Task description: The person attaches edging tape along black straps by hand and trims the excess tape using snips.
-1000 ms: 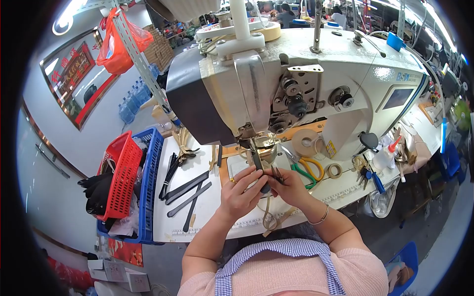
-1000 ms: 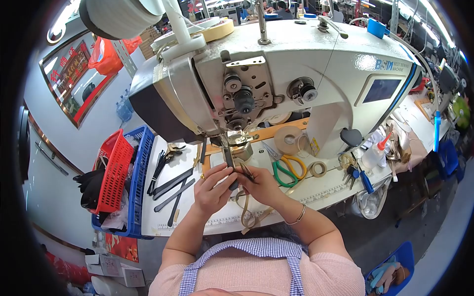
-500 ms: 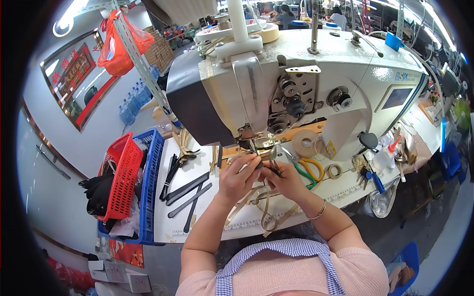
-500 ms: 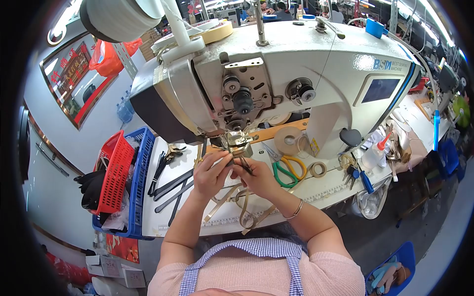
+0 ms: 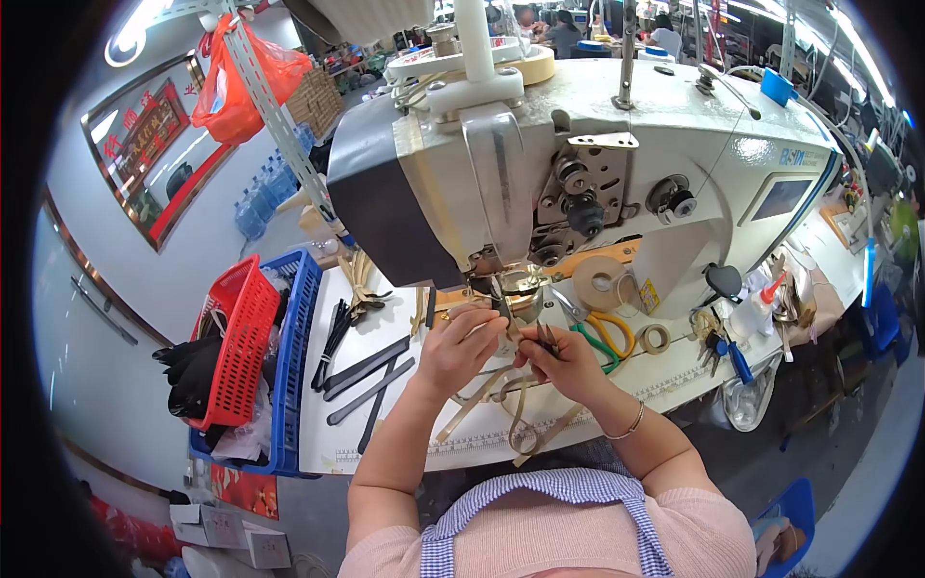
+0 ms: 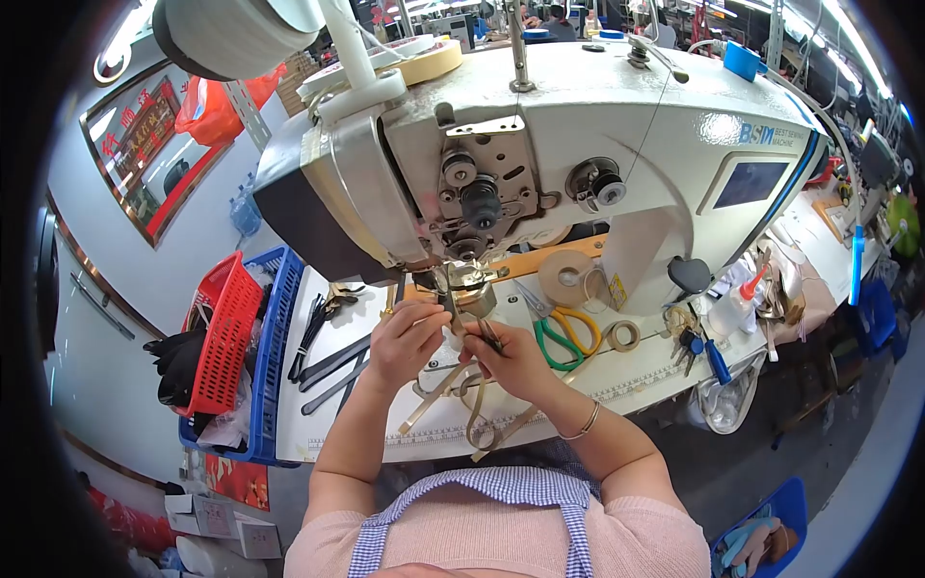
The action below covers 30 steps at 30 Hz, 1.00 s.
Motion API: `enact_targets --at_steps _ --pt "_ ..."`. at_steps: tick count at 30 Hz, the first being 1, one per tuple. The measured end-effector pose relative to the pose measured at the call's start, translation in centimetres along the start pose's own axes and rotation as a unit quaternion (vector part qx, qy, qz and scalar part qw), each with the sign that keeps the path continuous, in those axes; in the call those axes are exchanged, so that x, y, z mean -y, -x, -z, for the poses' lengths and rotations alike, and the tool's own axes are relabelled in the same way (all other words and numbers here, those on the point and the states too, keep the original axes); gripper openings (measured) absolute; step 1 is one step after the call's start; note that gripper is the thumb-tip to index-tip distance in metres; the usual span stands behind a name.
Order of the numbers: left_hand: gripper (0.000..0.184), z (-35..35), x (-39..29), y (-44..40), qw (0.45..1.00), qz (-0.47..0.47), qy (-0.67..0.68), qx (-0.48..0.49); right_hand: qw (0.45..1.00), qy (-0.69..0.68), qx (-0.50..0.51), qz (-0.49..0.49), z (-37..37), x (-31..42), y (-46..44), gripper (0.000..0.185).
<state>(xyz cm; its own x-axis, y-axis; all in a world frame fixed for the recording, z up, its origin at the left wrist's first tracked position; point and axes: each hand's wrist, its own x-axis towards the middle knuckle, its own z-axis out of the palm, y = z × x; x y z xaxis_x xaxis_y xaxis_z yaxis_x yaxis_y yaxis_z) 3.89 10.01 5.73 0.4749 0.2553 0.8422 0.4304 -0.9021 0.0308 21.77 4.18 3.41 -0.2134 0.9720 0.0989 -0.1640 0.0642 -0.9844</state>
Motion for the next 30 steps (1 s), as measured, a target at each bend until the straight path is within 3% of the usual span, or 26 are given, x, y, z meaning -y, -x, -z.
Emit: enact_targets --at_steps 22,28,30 --pt "0.022 -1.4 2.3 0.3 0.997 -0.023 -0.075 -0.024 0.988 0.127 -0.035 0.080 -1.0 -0.7 -2.4 0.019" --pt "0.022 -2.3 2.9 0.6 0.990 0.073 -0.084 -0.082 0.982 0.161 -0.043 0.083 -1.1 -0.5 -2.4 0.016" --pt "0.018 -1.7 3.1 0.3 0.993 0.010 -0.077 -0.091 0.983 0.159 -0.043 0.078 -0.9 -0.6 -2.5 0.016"
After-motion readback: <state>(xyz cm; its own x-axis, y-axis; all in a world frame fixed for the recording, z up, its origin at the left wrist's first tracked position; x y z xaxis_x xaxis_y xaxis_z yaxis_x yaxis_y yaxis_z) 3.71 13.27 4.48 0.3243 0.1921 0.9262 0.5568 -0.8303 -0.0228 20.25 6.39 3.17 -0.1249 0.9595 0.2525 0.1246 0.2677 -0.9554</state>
